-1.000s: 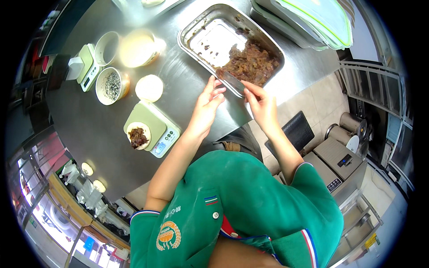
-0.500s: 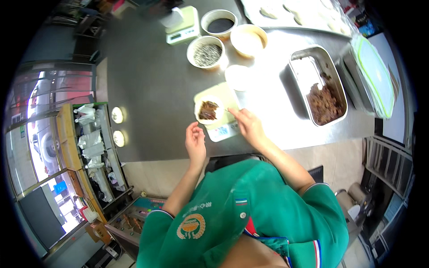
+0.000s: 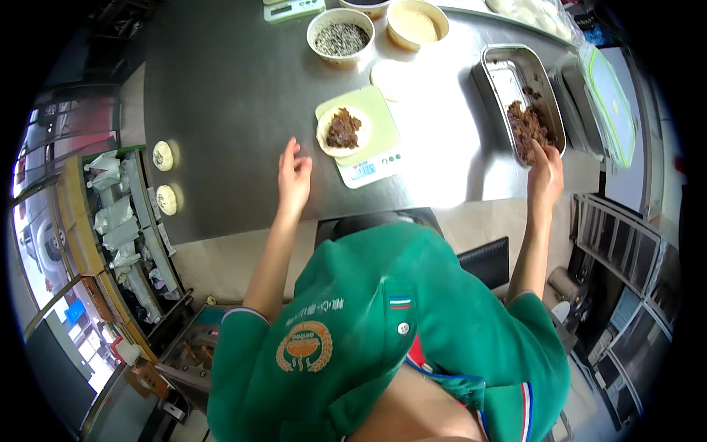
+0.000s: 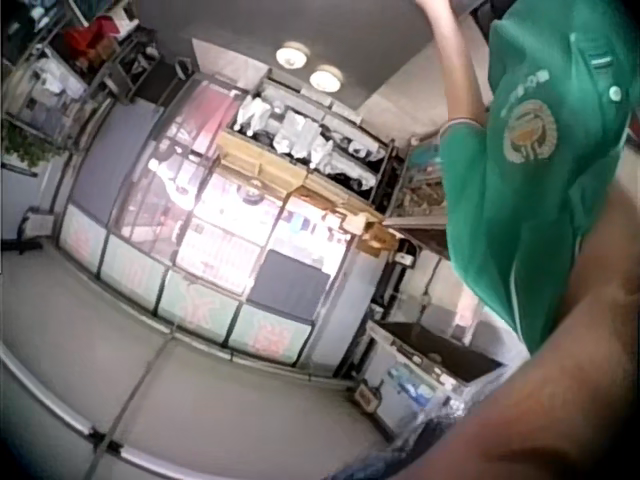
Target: The person fills round dough discs with a dark filling, seals them into balls, and places them on a tray. The person uses a digital scale to weigh the filling and dough, and handles multiple bowls of ingredients on a stainless steel countertop.
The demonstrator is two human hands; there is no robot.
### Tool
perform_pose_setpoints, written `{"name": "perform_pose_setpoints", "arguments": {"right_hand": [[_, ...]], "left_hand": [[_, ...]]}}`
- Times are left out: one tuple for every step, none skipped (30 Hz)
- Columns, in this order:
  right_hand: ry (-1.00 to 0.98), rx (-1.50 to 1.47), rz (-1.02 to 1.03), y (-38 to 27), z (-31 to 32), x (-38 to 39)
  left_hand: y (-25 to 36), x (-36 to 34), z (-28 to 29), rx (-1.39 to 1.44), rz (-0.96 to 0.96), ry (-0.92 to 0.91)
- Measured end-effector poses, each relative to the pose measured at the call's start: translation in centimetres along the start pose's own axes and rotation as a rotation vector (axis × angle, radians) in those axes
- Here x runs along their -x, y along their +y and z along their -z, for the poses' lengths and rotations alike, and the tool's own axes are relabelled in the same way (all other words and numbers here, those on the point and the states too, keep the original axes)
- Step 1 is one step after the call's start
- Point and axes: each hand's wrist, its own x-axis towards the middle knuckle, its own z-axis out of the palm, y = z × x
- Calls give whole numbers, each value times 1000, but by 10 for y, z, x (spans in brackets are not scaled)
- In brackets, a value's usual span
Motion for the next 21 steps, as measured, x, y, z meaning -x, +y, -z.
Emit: {"name": "perform_pose_setpoints", "arguments": {"right_hand": [[-30, 185, 180, 7, -3, 1], [4, 191, 209, -5, 0, 6], [97, 99, 210, -18, 4, 6], [190, 7, 212, -31, 9, 5], [285, -84, 212, -48, 12, 6], [287, -276, 162, -71, 12, 10], [207, -435, 153, -92, 4, 14], [151, -623, 215, -112, -14, 17], [57, -712, 262, -130, -33, 21], [-125, -824, 222, -162, -36, 24], [-180, -778, 245, -182, -50, 25], [-235, -768, 283, -198, -63, 22], [-323, -827, 237, -213, -77, 18], [-344, -785, 229, -227, -91, 13], [-363, -739, 216, -238, -101, 10], [-355, -721, 223, -246, -109, 6], [-351, -700, 230, -255, -114, 5], [-346, -680, 237, -260, -117, 4], [-313, -686, 241, -264, -119, 5], [-282, -692, 247, -268, -119, 7], [-252, -698, 253, -270, -120, 9]], "left_hand": [[2, -6, -3, 19, 35, 11], [8, -13, -4, 70, 94, -29], [17, -21, -3, 117, 140, -58], [25, -23, -2, 142, 121, -71], [28, -28, -3, 148, 120, -89], [27, -32, -4, 154, 128, -112], [27, -35, -5, 156, 132, -135], [28, -37, -8, 163, 155, -125], [27, -37, -13, 168, 183, -110], [25, -36, -15, 168, 215, -91], [21, -37, -16, 232, 254, -103], [16, -39, -17, 297, 293, -115], [12, -39, -18, 363, 332, -125], [10, -38, -20, 440, 349, -131], [14, -36, -20, 440, 345, -187], [15, -38, -22, 412, 324, -181], [18, -38, -24, 385, 308, -175], [21, -38, -25, 389, 290, -154], [25, -37, -26, 391, 273, -133], [27, -35, -27, 395, 258, -109], [24, -33, -32, 434, 168, -63]]}}
